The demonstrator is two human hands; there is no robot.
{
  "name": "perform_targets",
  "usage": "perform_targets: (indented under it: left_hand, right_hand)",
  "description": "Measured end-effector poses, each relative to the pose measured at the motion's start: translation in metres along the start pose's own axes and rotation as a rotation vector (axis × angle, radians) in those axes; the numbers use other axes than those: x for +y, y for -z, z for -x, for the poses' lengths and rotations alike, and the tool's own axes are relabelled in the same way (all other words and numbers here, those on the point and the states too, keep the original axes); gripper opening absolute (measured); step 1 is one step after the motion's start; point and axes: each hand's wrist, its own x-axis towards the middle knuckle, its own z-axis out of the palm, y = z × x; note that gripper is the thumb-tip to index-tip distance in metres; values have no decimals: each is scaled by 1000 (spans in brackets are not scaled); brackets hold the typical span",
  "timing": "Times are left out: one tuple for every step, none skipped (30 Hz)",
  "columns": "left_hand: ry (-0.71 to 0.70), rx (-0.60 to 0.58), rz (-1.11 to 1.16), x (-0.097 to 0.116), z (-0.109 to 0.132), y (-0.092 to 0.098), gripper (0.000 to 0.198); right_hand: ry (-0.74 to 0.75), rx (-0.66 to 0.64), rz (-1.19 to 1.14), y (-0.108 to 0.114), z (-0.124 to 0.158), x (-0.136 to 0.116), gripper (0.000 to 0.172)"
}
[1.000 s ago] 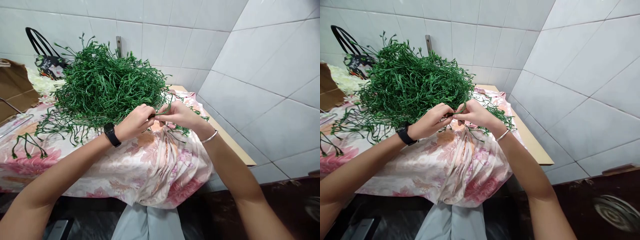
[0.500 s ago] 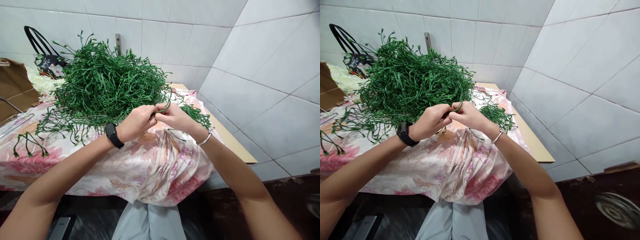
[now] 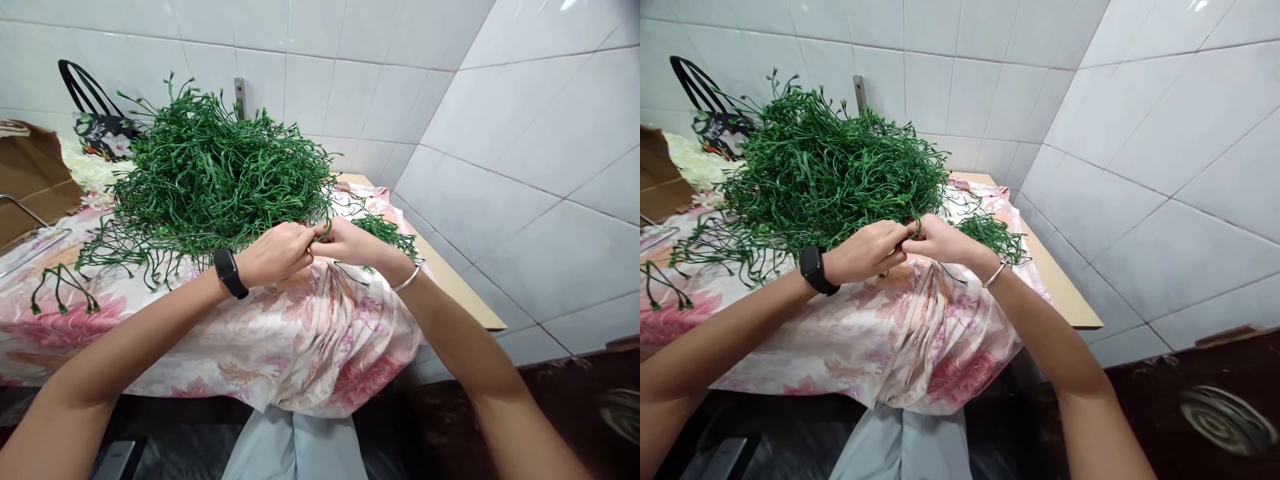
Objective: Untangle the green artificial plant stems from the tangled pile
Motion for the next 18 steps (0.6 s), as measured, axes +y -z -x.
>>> perform_targets:
  left_hand:
    - [3,-19,-39,1,0,0,30]
    - [1,-38,-75,1,-1,0,28]
    - [-6,-56,-104,2,-1,0,27]
    - [-19,-71,-128,1,0,0,26]
    - [-35,-83,-147,0,0,1,25]
    - [-48,-89,-159,-2,1,3,25]
    - [-53,-86,-159,-5,2,6,24]
    - [-44,-73,-137,-9,2,9,24]
    - [-13,-43,-88,-14,3,12,22]
    - [37,1,-7,-19,4,15,20]
    - [94,52,94,-23,4,18,18]
    - [148,102,198,-27,4,20,16]
    - [194,143,297,-30,4,22,15]
    - [229,171,385,-32,3,23,15]
    - [250,185,460,-34,3,23,15]
    - [260,186,530,-34,3,23,16]
    - [264,181,600,-34,3,22,16]
    - [266,173,669,-34,3,22,16]
  right_hand:
    - [-19,29,17,-2,0,-1,20]
    - [-36,56,38,-3,0,-2,23]
    - [-43,75,59,-5,0,-3,26]
    - [-43,88,81,-6,0,-3,28]
    - [-38,102,107,-7,0,-2,29]
    - [-25,113,133,-7,0,-1,27]
    - [-4,122,157,-6,0,1,23]
    - [18,131,178,-3,0,3,18]
    - [34,147,195,1,0,6,15]
    - [41,171,208,6,0,9,15]
    - [39,212,219,12,0,13,19]
    - [25,269,232,19,1,17,23]
    - [0,341,249,26,2,22,25]
    - [-27,418,268,33,3,27,25]
    - [-60,485,287,40,5,33,23]
    - [-99,533,308,47,8,40,20]
    - [-144,555,330,53,10,47,16]
    - [-192,552,357,58,12,54,11]
